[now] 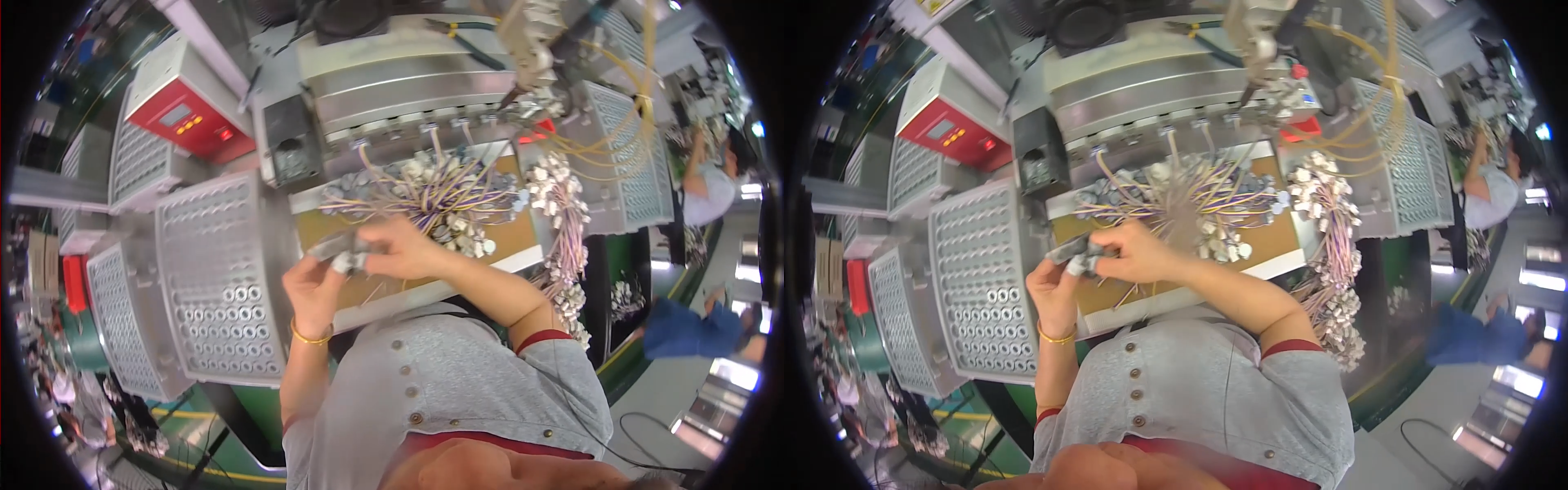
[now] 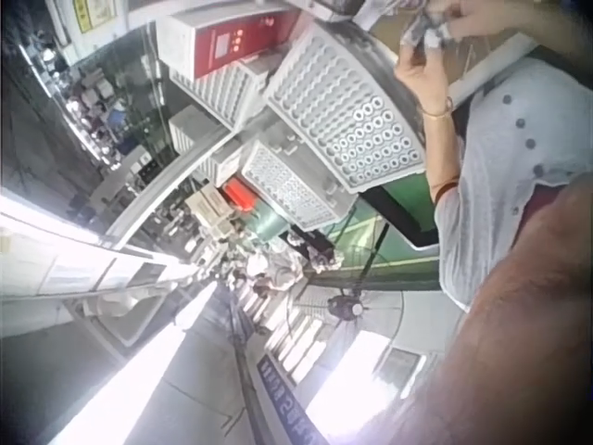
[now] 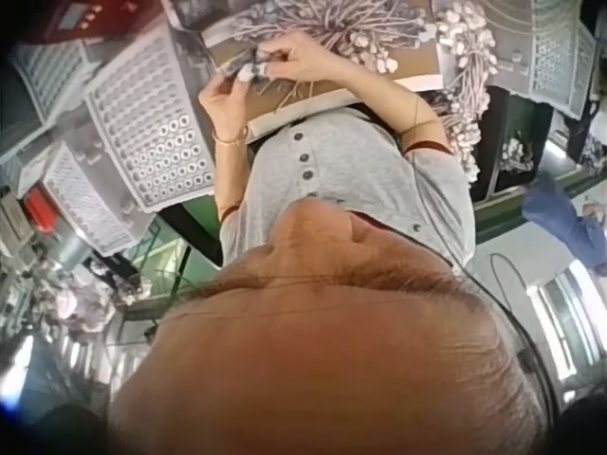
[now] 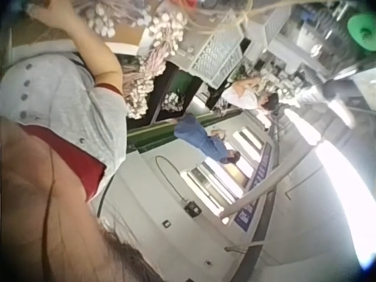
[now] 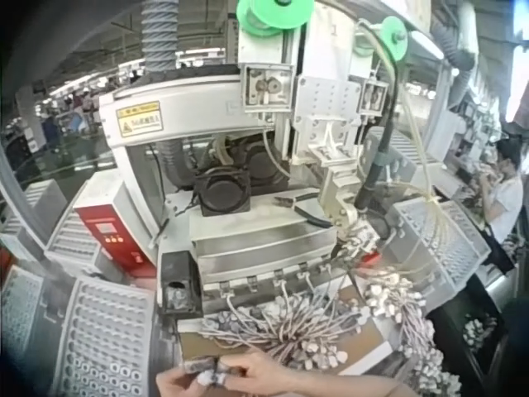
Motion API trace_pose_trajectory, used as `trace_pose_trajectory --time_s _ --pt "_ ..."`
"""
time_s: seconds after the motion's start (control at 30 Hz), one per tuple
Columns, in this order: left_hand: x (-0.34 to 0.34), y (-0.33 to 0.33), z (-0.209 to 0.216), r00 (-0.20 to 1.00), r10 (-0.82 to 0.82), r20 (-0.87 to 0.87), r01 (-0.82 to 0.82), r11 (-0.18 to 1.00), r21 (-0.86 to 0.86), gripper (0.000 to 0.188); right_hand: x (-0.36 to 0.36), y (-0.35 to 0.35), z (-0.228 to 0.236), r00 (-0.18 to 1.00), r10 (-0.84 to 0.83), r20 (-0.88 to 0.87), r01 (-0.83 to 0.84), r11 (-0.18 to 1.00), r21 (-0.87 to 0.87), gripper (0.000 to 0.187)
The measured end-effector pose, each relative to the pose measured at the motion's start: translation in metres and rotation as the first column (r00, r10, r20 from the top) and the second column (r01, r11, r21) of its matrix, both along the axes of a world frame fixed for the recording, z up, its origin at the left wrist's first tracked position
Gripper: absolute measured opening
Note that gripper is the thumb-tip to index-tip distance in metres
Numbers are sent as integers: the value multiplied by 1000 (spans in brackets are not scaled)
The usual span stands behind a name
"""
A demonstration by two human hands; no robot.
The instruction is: The person assembles wire harnesses by attaching small housings to the wire ends and inserting the connectors into a machine.
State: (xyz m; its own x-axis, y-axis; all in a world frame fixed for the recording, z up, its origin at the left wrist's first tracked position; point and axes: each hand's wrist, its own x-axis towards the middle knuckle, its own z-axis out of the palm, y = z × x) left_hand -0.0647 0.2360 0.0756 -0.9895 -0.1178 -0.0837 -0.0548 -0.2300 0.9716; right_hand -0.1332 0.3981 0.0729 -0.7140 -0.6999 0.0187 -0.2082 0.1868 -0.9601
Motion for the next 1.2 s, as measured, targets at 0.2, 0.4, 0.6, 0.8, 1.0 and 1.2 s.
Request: trace_pose_trajectory --time_s 0.2,0.4,0.6,0.8,1.0,1.2 --pt "-8 10 -2 995 68 74 -86 955 285 18 10 -7 10 963 -179 200 175 984 37 16" --pt "-19 20 6 988 -120 97 67 901 429 29 -3 7 10 929 -204 307 222 975 -23 21" --pt "-20 45 -44 993 -67 96 74 995 -67 27 -24 27 22 828 -465 313 549 787 -283 8" --pt "-25 63 -72 960 -191 -205 -46 615 -787 23 -28 36 22 849 -427 311 511 813 -280 11" --pt "-23 37 -26 965 -256 -66 117 638 -761 16 -26 27 4 865 -405 298 476 850 -226 12" --pt "-12 11 -5 967 -181 -177 -56 528 -847 9 -30 18 -14 882 -432 188 463 869 -173 10"
